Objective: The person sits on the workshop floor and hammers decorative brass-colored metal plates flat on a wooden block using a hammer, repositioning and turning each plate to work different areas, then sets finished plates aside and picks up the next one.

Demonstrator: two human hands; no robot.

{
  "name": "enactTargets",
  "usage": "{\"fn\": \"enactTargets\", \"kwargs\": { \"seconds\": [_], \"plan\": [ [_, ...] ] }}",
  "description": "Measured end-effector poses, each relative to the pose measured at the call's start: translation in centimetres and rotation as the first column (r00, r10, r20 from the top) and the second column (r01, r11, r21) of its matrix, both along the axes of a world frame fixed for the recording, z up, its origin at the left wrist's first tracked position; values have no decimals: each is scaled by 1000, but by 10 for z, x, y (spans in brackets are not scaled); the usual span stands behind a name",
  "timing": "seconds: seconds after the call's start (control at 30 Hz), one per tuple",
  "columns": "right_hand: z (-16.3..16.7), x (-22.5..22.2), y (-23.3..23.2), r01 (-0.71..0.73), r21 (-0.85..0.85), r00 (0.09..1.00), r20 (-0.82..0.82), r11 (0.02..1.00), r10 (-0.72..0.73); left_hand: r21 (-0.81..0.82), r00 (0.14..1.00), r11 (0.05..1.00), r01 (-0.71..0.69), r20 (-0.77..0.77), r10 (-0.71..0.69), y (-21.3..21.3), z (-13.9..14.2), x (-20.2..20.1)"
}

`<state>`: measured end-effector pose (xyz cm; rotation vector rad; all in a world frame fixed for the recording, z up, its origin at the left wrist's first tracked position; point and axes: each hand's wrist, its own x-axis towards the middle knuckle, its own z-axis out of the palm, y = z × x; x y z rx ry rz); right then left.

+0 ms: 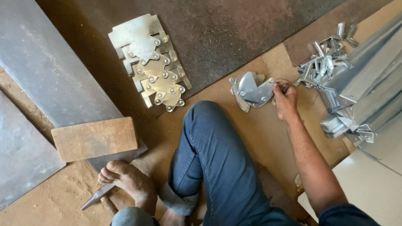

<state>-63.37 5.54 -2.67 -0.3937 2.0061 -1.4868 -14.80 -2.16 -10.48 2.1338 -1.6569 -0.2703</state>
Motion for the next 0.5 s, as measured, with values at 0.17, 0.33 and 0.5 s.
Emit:
{"fn": "enactTargets", "kwargs": {
  "seconds": [0.17, 0.33, 0.5],
  "plan": [
    [-10, -11, -22, -196, 409, 359, -815, 891, 454, -5, 1000, 1000, 12, -12, -12, -4, -5, 4],
    [-2, 32, -68, -136, 364, 686, -637, 922, 352, 0, 1000, 1000, 8, -23, -8, -10, -9, 9],
    [9, 99, -163, -446, 176, 746, -469, 878, 473, 15, 999, 1000, 18, -45, -17, 7, 1, -3]
  ]
}}
